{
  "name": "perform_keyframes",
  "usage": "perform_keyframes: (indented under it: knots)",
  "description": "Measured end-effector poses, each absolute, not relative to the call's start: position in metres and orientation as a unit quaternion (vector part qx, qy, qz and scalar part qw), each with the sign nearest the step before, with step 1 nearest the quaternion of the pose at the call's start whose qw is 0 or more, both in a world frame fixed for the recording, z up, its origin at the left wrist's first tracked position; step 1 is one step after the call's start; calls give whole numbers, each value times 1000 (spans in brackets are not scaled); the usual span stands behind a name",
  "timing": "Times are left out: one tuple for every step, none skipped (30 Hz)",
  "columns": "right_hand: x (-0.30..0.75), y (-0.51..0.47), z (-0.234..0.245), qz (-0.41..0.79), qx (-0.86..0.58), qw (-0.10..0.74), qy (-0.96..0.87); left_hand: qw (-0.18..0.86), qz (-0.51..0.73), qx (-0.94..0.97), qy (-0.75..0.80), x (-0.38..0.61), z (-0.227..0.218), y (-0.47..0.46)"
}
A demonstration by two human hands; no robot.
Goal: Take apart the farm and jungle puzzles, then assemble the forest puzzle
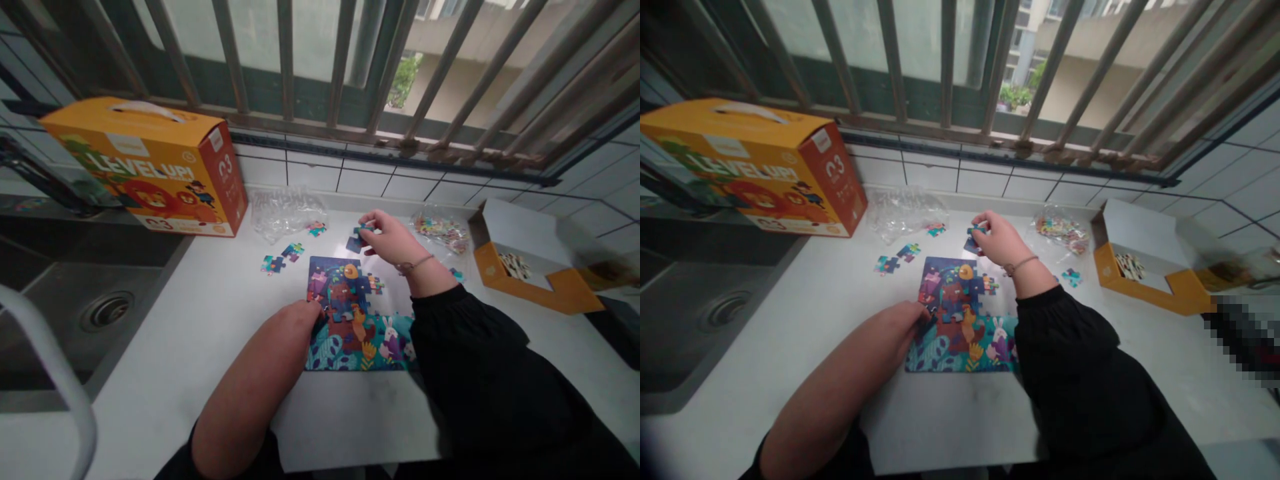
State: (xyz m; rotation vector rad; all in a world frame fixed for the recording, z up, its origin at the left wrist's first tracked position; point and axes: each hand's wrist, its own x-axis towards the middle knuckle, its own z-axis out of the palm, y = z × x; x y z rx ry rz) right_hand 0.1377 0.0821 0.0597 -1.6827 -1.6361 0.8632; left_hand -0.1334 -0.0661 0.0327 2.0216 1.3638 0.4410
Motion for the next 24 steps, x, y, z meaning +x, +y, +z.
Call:
perform_keyframes:
  knots:
    - [154,72,62,358,-635,330,-601,324,160,772,523,-132,36,-65]
    - [169,62,63,372,-628,340,-593,321,152,774,525,-131,40,-64]
    - [183,52,63,377,-618,343,-598,317,144,776,526,-130,44,-63]
    - [193,42,61,377,-606,348,-608,315,133,779,526,-129,47,-63]
    - [200,34,58,385,-588,355,-616,314,120,782,525,-128,49,-62]
    - [204,26,55,403,-570,356,-622,313,109,786,522,-127,51,-61]
    - [205,19,51,424,-554,347,-627,310,99,789,521,-126,52,-60]
    - [202,14,47,445,-539,325,-637,304,91,793,519,-125,52,-59]
    - [198,9,43,461,-524,290,-655,296,85,798,519,-124,51,-59]
    - [191,5,40,459,-508,253,-683,284,80,802,519,-122,50,-58]
    - [185,1,38,450,-483,210,-721,273,74,807,519,-121,49,-58]
    - [178,-1,37,446,-454,179,-750,263,68,811,519,-120,49,-58]
    - [172,-4,35,445,-433,156,-768,257,63,813,518,-118,48,-58]
    - [167,-5,34,443,-419,141,-780,256,59,814,518,-116,48,-58]
    - [162,-6,33,441,-411,135,-786,257,54,814,518,-114,48,-58]
    - [159,-7,31,437,-409,136,-789,261,51,812,519,-112,49,-58]
    - [156,-7,29,427,-410,141,-793,265,48,811,519,-111,50,-59]
    - [154,-6,27,413,-413,148,-798,269,47,810,518,-109,50,-59]
    - [152,-6,26,395,-417,154,-804,273,46,810,517,-109,51,-59]
    - [150,-5,24,375,-419,158,-812,276,46,811,514,-108,51,-59]
    - [150,-4,23,354,-421,160,-819,276,47,811,514,-108,51,-59]
    - [149,-4,22,334,-423,162,-826,276,47,811,514,-108,51,-59]
    - [149,-3,22,318,-425,165,-832,275,45,810,516,-109,51,-59]
    - [150,-3,22,304,-427,168,-835,273,43,808,519,-109,50,-59]
